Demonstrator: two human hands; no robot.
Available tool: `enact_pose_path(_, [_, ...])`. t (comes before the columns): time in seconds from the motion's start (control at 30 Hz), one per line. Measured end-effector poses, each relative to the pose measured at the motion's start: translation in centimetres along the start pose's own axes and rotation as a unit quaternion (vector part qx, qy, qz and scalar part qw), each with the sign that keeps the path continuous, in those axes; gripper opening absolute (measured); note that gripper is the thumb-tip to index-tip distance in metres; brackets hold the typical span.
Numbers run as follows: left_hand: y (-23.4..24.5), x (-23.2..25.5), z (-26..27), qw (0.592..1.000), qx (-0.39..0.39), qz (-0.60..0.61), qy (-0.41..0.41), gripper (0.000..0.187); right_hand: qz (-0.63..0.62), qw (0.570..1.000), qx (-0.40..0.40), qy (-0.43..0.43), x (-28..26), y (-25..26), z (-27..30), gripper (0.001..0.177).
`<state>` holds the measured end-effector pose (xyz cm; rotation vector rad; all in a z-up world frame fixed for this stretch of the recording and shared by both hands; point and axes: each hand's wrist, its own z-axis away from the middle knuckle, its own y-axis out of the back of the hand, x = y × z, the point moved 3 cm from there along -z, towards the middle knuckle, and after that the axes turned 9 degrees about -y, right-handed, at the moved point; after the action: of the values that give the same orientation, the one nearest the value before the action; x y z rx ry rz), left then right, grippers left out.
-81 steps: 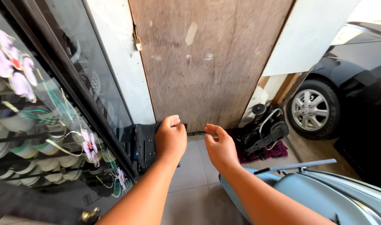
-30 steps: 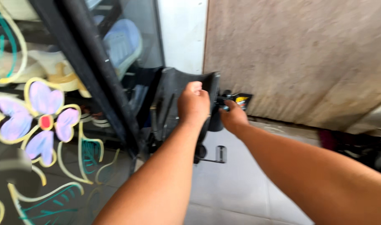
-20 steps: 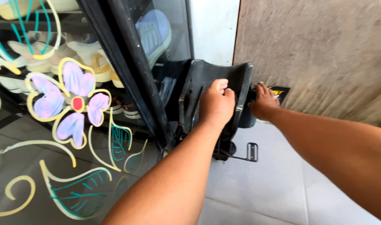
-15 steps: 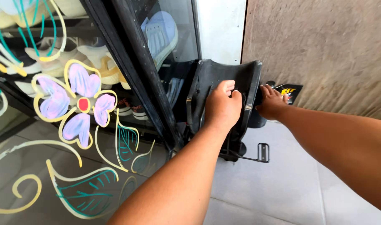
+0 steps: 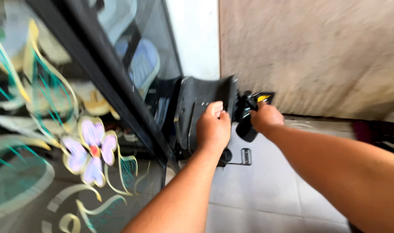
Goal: The person reorganizes shoe boxes in a cabinet, removes a pair of shoes to clear space, and سپس uses a spray bottle and a cloth to wipe down the glass shelves.
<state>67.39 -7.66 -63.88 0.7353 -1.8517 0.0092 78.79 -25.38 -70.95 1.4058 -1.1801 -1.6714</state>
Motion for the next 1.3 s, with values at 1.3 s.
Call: enact_pose_path(1.3, [31.5, 51.0, 13.5, 0.929, -0.366, 0.05, 0.003, 0.074, -0.162, 0.977, 0.059, -0.126, -13.8, 55.9, 47.0, 0.056])
